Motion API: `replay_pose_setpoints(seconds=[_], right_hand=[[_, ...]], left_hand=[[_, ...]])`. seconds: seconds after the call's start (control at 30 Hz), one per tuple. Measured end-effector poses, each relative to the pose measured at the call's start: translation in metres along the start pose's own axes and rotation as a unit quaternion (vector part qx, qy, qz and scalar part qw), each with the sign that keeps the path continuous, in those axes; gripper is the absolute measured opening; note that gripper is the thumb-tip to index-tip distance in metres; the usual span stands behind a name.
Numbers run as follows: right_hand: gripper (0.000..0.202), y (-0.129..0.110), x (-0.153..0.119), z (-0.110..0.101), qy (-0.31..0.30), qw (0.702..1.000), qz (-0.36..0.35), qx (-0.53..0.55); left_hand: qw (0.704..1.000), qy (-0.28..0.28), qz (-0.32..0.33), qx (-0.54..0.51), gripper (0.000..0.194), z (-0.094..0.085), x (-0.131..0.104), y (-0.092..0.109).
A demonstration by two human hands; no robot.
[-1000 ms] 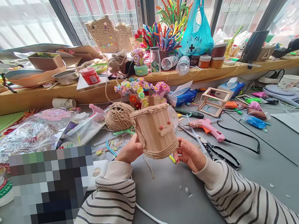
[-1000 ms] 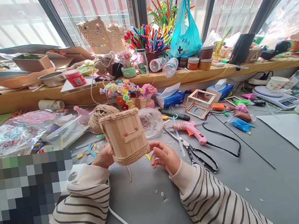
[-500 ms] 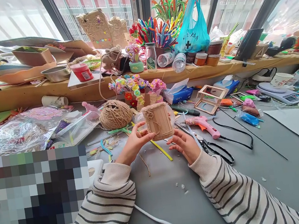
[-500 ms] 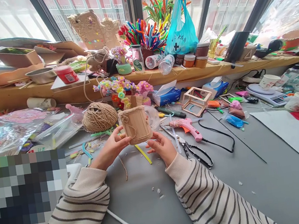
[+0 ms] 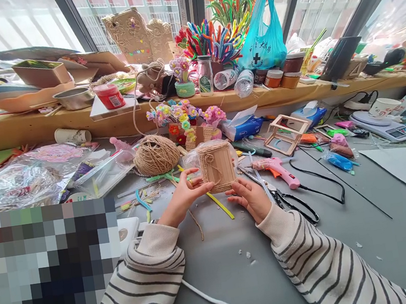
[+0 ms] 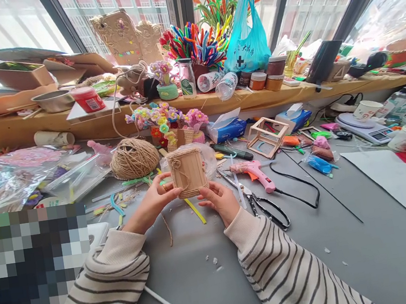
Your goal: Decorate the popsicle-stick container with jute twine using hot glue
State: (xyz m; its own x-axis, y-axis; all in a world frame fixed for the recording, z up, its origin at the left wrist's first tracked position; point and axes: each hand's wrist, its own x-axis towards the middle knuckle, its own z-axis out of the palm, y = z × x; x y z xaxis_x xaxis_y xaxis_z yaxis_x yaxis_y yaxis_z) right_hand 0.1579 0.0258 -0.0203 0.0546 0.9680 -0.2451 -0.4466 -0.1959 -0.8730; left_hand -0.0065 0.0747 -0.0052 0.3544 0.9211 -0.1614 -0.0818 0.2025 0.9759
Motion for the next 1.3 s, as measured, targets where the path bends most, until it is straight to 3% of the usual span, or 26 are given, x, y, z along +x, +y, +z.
replay_pose_setpoints(seconds=[0.3, 1.3], right_hand=[[0.03, 0.0024, 0.0015, -0.0005, 0.003, 1.0, 0.009, 0.004], [0.029, 0.0035, 0.0024, -0.0015, -0.006, 1.0, 0.016, 0.002]], left_hand=[[1.0, 0.004, -0.006, 0.0, 0.076, -0.0036, 0.0007, -0.0031], [0.999, 0.019, -0.024, 0.024, 0.071, 0.0008, -0.0029, 0.0039]])
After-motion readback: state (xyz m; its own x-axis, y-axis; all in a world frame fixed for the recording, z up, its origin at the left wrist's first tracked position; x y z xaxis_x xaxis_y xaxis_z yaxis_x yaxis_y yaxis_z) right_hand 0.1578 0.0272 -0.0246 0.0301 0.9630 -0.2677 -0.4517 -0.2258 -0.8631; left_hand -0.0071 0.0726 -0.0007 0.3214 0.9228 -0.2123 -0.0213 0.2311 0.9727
